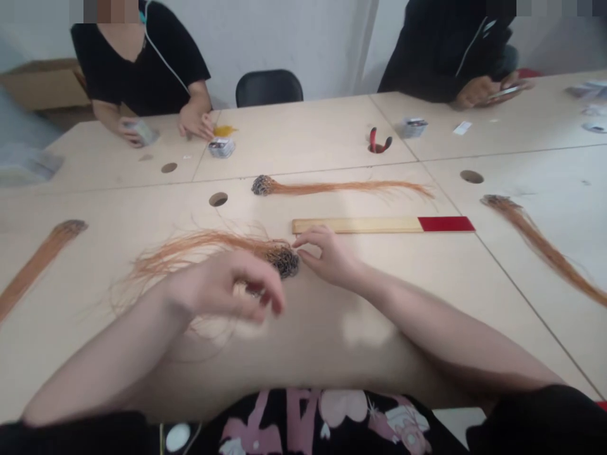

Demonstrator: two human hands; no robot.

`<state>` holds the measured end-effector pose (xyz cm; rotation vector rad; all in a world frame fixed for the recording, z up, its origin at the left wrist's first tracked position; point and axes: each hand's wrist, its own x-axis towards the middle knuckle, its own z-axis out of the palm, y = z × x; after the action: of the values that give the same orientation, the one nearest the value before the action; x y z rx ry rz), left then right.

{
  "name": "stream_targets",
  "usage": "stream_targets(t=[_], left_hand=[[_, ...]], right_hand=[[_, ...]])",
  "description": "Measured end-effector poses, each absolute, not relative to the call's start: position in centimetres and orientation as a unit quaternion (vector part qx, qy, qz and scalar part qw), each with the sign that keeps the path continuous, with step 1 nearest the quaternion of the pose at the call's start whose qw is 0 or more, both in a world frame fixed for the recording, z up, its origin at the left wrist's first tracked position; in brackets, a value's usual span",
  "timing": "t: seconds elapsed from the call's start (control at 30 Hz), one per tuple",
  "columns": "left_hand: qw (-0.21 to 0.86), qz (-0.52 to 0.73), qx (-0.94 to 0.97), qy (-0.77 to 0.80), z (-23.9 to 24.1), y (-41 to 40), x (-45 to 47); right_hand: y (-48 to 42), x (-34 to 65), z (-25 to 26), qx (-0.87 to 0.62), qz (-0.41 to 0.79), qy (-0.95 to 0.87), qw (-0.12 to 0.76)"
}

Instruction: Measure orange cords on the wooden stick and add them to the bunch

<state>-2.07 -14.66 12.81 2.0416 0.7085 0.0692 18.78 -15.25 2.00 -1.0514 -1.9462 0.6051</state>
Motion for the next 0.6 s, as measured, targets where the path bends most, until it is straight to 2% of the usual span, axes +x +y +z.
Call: stream_targets(t=[0.1,0.3,0.43,0.6], left_hand=[[0.527,0.120,0.768,0.345,10.9,-11.5,-0.3],[0.530,0.371,0.628,0.433,4.5,-5.8,2.7],[0.504,0.425,0.593,0.462,2.0,-4.9,3.4],[0.475,0.413,0.635,0.447,1.5,-5.2,2.9]], right_hand=[[-14.8,18.6,0.9,-0.430,0.243,-0.788,0.368],[-14.1,18.1,0.6,-0.432,0.222,-0.821,0.301],[-13.8,17.8,-0.2,-0.430,0.217,-0.813,0.326],[-14.0,17.6,-0.1,-0.427,0.238,-0.783,0.385]])
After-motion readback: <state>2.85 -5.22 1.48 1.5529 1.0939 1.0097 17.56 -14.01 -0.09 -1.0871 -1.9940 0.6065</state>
